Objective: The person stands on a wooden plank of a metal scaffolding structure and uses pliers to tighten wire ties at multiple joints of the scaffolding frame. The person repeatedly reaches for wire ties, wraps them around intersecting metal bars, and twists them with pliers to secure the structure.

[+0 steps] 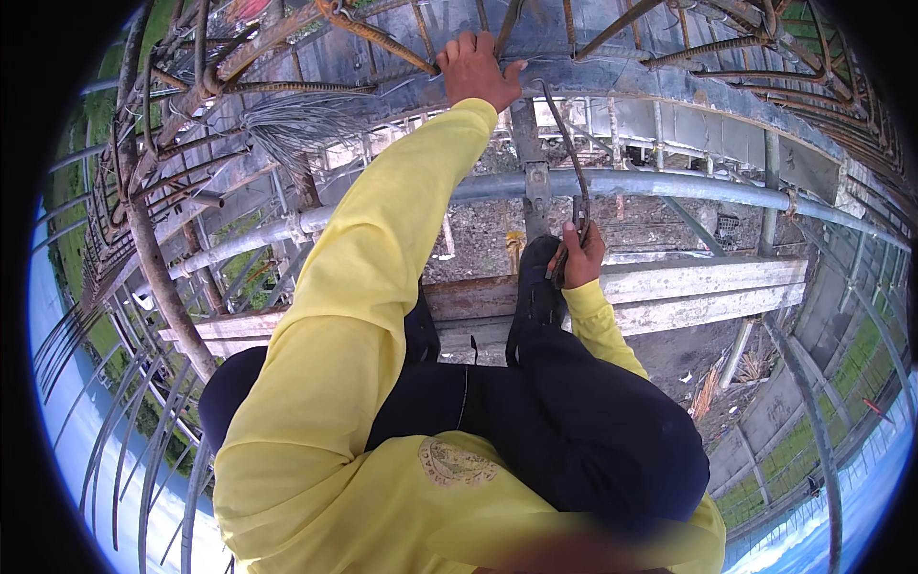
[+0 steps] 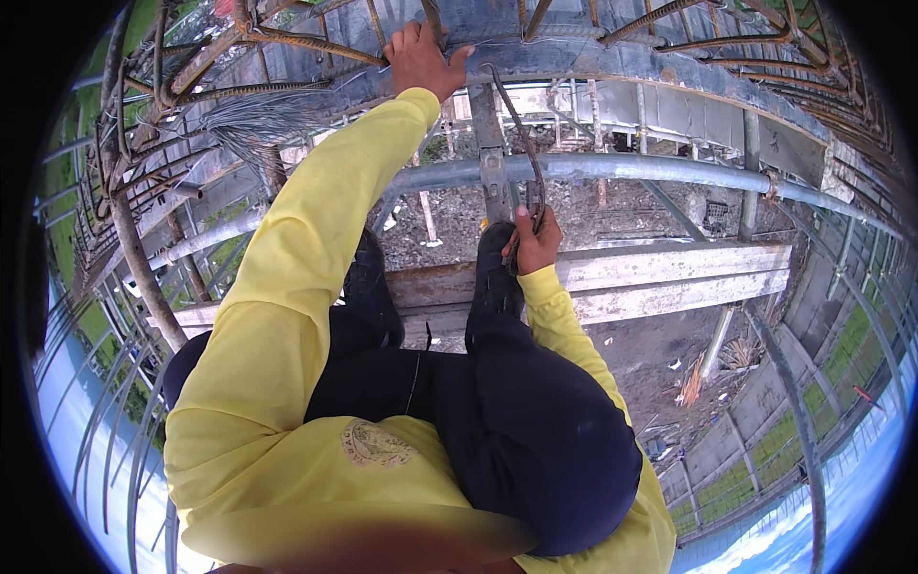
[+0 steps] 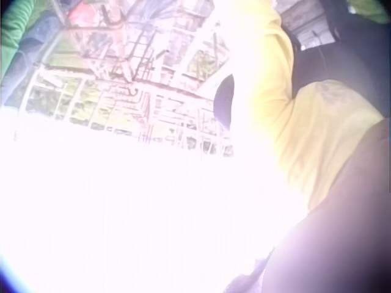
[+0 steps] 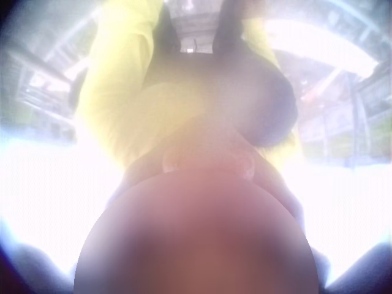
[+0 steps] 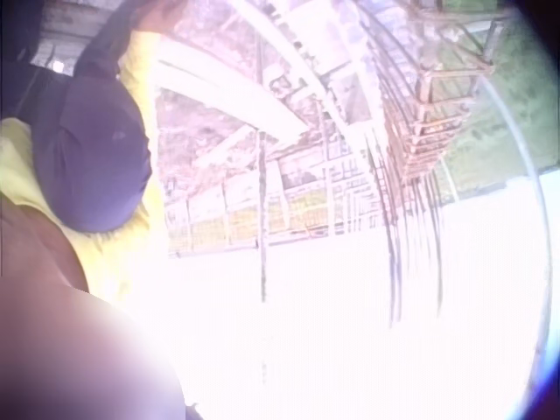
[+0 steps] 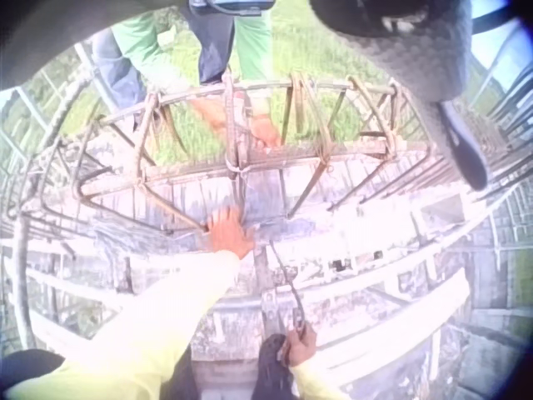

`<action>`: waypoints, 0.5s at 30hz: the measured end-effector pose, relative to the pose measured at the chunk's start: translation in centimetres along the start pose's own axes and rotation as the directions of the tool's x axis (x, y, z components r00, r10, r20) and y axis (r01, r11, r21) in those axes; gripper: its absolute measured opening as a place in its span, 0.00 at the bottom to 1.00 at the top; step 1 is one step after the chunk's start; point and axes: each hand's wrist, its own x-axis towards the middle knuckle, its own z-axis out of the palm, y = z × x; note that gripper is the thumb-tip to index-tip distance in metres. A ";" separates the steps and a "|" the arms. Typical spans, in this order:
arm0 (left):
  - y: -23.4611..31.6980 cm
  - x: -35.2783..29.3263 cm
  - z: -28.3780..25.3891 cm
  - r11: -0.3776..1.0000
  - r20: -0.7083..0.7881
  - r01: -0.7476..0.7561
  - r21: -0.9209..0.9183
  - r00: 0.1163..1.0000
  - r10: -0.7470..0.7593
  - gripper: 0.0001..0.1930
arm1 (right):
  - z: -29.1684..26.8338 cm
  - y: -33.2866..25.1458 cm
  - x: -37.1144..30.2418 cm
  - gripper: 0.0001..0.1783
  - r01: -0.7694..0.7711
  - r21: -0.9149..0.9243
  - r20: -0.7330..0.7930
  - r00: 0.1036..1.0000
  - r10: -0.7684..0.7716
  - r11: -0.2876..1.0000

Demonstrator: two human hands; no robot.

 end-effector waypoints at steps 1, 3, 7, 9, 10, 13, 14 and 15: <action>-0.1 0.1 -0.3 0.999 0.027 0.013 -0.046 1.000 -0.012 0.26 | -0.1 0.1 0.1 0.13 0.013 -0.006 0.017 1.000 -0.013 1.000; -0.5 0.2 -1.3 0.990 0.113 0.026 -0.138 0.994 -0.011 0.27 | -0.3 0.3 0.2 0.13 0.015 0.017 0.010 1.000 -0.015 1.000; -1.5 -1.5 -5.0 0.954 0.164 0.066 -0.294 0.986 -0.017 0.28 | -0.6 0.5 -0.1 0.12 0.021 0.084 0.021 1.000 -0.023 0.996; -3.2 -4.5 -9.0 0.955 0.319 -0.059 -0.289 0.935 0.154 0.30 | -0.7 0.6 -0.6 0.11 0.038 0.099 0.005 0.999 -0.038 0.994; -4.5 -5.2 -11.3 0.936 0.620 0.030 -0.350 0.756 0.208 0.26 | -0.6 0.7 -1.0 0.10 0.087 0.076 0.024 0.996 -0.089 0.993; -8.9 -7.3 -19.5 0.949 0.959 0.148 -0.278 0.103 0.265 0.17 | -0.5 0.4 -2.4 0.08 0.362 -0.159 0.098 0.931 -0.351 0.918; -10.2 -7.9 -22.1 0.949 0.996 0.303 -0.091 0.054 0.078 0.16 | -0.7 0.1 -2.9 0.07 0.347 -0.198 0.140 0.936 -0.324 0.917; -11.5 -8.4 -24.4 0.887 0.998 0.458 0.062 -0.020 -0.060 0.17 | -0.8 -0.2 -3.3 0.07 0.300 -0.226 0.192 0.946 -0.260 0.927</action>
